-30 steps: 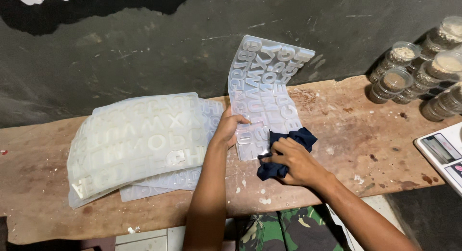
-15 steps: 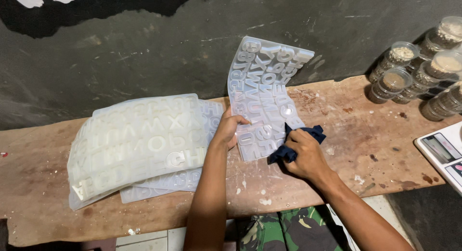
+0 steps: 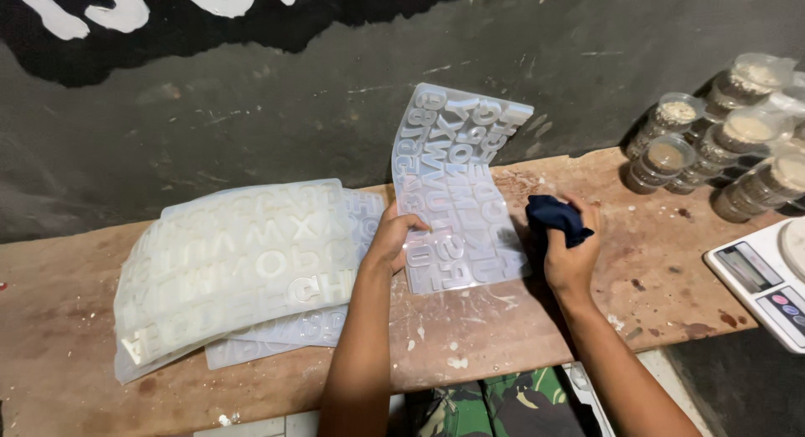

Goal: The person wipes the surface of flexible plastic molds with a dark cloth. They handle multiple molds, wiping each one individually on a wooden workbench.

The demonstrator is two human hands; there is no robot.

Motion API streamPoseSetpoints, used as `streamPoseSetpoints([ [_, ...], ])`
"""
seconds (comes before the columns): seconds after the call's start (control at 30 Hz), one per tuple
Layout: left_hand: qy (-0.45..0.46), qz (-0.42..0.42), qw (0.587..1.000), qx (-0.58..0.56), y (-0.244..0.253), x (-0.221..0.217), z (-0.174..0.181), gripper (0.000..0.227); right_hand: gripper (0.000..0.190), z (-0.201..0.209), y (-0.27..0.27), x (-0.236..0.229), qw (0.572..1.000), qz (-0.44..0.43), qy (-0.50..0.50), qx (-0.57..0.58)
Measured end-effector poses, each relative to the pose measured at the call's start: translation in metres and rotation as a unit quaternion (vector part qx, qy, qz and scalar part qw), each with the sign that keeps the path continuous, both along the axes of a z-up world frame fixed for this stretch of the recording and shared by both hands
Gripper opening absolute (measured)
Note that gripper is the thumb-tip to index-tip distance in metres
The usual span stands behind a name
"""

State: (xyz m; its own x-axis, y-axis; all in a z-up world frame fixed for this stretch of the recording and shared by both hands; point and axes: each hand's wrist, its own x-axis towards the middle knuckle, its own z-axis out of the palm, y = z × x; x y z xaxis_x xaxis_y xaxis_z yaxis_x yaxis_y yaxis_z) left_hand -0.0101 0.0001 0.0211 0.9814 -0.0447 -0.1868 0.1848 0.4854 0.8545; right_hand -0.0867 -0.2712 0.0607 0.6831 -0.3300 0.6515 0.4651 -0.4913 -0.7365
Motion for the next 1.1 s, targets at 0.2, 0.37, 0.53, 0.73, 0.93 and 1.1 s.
streamPoseSetpoints([
  [0.2,0.001,-0.020,1.000,0.000,0.004,0.000,-0.002,0.065,0.061,0.033,0.009,0.003,0.979,0.034,0.198,-0.039],
  [0.37,0.038,-0.019,0.998,-0.052,-0.007,-0.017,0.028,0.046,0.075,0.064,0.018,0.036,0.915,0.050,0.396,-0.059],
  [0.53,0.060,0.002,0.997,-0.044,-0.007,-0.024,0.036,0.042,0.090,0.087,0.031,0.049,0.876,0.126,0.464,-0.012],
  [0.73,0.004,-0.048,0.999,-0.021,-0.001,-0.016,0.017,0.046,0.097,0.083,0.023,0.065,0.835,0.176,0.518,0.055],
  [0.93,0.013,-0.130,0.990,-0.055,-0.004,-0.045,0.048,0.040,0.081,0.055,0.001,0.066,0.774,0.251,0.496,0.301],
  [1.1,0.009,-0.127,0.986,-0.110,0.001,-0.028,0.009,0.057,0.074,0.079,0.014,0.039,0.833,0.211,0.492,0.138],
])
